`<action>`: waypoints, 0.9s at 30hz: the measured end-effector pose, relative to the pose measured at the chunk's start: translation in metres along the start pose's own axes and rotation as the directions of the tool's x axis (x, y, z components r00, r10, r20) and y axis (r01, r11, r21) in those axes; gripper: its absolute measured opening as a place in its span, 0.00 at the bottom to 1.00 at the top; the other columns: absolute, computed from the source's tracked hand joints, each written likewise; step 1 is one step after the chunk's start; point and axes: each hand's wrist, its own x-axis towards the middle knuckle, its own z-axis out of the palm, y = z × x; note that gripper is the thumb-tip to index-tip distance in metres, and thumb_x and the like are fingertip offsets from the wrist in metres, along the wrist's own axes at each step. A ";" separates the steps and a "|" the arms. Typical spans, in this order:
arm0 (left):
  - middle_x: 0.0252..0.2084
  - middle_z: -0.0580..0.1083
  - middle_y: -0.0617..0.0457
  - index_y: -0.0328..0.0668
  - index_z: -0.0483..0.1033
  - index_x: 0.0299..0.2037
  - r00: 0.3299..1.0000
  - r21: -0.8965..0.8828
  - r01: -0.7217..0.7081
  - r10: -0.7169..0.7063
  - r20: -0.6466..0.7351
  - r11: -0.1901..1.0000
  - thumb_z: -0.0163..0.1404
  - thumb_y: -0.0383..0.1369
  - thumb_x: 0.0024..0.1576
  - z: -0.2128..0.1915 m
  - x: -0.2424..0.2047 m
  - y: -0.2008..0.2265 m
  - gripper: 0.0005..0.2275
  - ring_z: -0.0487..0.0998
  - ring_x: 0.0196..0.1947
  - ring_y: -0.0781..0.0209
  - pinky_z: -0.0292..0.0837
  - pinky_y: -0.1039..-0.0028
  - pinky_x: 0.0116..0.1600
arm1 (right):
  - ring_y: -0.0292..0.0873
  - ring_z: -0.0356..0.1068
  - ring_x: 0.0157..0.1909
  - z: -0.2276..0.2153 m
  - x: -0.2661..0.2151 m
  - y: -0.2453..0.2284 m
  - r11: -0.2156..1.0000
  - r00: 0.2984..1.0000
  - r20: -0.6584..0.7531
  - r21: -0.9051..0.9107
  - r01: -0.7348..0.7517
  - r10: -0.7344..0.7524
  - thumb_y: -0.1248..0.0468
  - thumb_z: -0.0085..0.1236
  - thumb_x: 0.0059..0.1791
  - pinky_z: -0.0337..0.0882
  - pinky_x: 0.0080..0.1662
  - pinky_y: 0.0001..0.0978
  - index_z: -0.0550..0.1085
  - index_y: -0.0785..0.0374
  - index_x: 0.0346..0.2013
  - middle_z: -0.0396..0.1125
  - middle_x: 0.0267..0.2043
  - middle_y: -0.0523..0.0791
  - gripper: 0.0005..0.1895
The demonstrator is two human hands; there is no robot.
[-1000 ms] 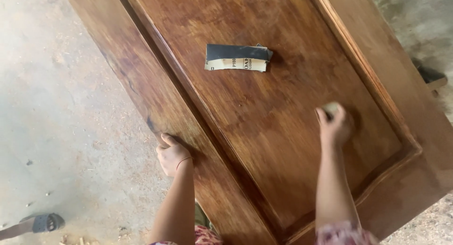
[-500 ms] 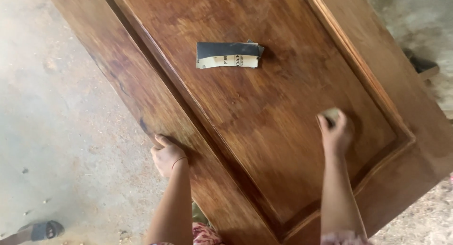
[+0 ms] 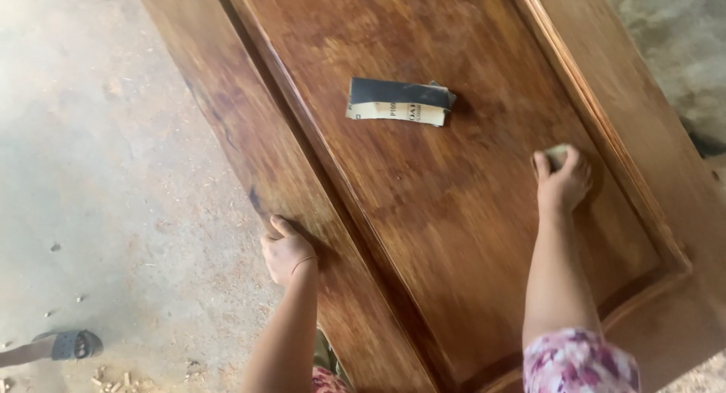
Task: The recorder is sanding a wooden door with sandpaper and cleaning it with a cloth.
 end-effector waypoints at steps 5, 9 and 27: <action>0.48 0.77 0.44 0.45 0.74 0.48 0.996 0.027 -0.055 0.056 -0.064 0.998 0.31 0.63 0.62 -0.006 -0.006 -0.002 0.31 0.78 0.47 0.43 0.72 0.51 0.52 | 0.59 0.65 0.60 0.005 0.004 -0.010 1.000 1.000 -0.026 0.028 0.003 -0.002 0.42 0.66 0.57 0.63 0.60 0.58 0.66 0.60 0.60 0.69 0.58 0.54 0.31; 0.47 0.79 0.44 0.45 0.73 0.49 0.990 -0.032 0.089 -0.085 0.117 0.996 0.29 0.64 0.62 -0.030 -0.029 0.017 0.31 0.82 0.47 0.48 0.76 0.56 0.52 | 0.60 0.67 0.60 -0.017 -0.067 0.000 0.999 0.998 -0.063 -0.037 0.006 -0.008 0.43 0.66 0.55 0.65 0.57 0.58 0.64 0.59 0.65 0.68 0.59 0.56 0.35; 0.48 0.78 0.46 0.44 0.76 0.50 0.998 0.034 -0.033 0.035 -0.051 0.999 0.30 0.63 0.62 -0.001 -0.004 0.002 0.32 0.80 0.47 0.47 0.76 0.54 0.49 | 0.45 0.74 0.44 -0.034 -0.231 -0.230 0.928 0.984 -0.062 0.326 0.180 -0.169 0.48 0.70 0.48 0.74 0.50 0.39 0.70 0.60 0.57 0.74 0.44 0.46 0.30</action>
